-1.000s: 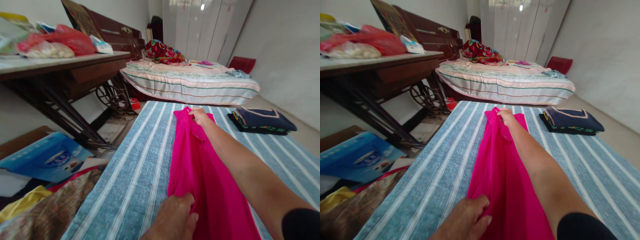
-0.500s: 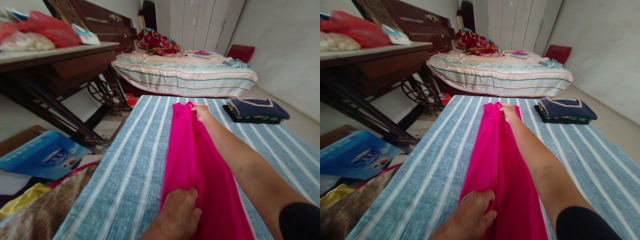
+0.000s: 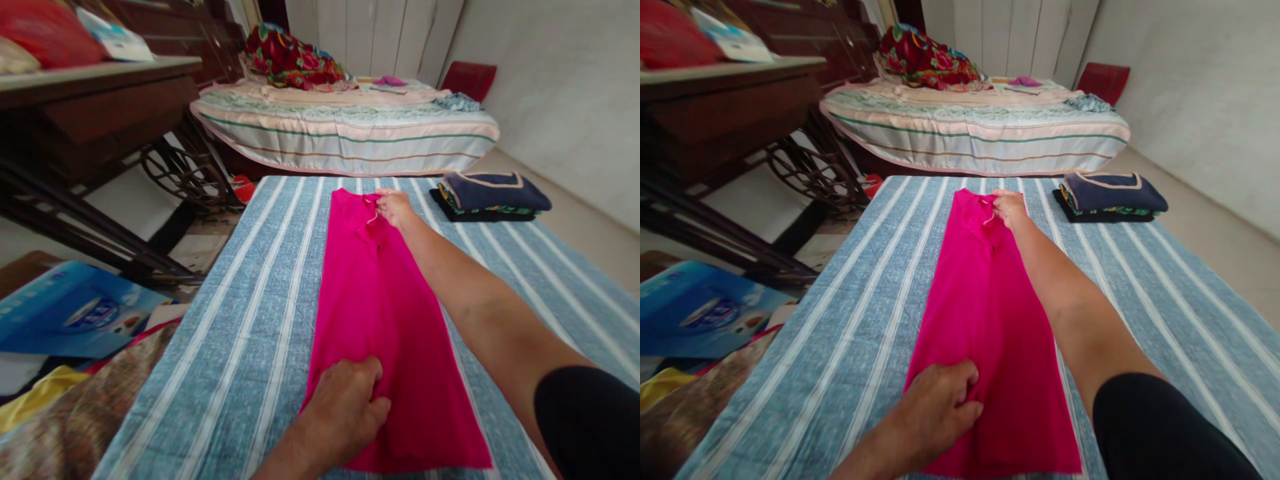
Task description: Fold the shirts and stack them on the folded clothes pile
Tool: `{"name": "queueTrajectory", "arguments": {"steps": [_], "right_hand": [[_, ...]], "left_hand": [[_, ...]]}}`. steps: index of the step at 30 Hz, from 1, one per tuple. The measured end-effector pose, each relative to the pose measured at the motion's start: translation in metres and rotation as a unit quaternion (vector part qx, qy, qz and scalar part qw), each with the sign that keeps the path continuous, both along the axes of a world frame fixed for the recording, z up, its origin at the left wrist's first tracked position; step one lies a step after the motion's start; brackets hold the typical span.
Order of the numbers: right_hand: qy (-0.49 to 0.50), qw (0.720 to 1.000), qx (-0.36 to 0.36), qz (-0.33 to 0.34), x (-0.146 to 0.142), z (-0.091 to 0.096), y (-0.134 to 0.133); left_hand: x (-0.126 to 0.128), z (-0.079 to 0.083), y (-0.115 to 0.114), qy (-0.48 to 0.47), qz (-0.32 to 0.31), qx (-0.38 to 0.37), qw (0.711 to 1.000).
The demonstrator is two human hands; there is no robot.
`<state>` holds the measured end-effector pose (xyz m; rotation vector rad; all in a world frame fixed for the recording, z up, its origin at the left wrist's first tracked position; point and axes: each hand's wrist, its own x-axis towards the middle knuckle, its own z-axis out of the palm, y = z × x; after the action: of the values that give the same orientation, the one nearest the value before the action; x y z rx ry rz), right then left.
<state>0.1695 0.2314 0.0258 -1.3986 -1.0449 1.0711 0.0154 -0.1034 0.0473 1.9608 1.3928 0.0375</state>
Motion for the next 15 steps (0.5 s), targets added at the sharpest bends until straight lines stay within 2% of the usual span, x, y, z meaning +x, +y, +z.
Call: {"name": "queueTrajectory", "arguments": {"steps": [5, 8, 10, 12, 15], "right_hand": [[-0.129, 0.990, 0.043, -0.029, 0.013, 0.000, -0.005], [-0.190, 0.979, 0.074, 0.024, 0.017, 0.003, -0.027], [-0.240, 0.959, 0.109, 0.105, 0.017, 0.008, -0.057], [-0.267, 0.936, 0.139, 0.182, 0.018, 0.014, -0.101], [-0.306, 0.859, 0.222, 0.345, 0.020, 0.025, -0.183]], "left_hand": [[0.002, 0.005, 0.001, -0.080, 0.003, -0.088, 0.993], [-0.008, 0.007, -0.002, -0.128, 0.036, -0.095, 0.987], [-0.020, 0.008, -0.005, -0.141, 0.064, -0.065, 0.986], [-0.033, 0.009, -0.011, -0.131, 0.084, -0.021, 0.988], [-0.050, 0.007, -0.023, -0.095, 0.088, 0.060, 0.990]]}}
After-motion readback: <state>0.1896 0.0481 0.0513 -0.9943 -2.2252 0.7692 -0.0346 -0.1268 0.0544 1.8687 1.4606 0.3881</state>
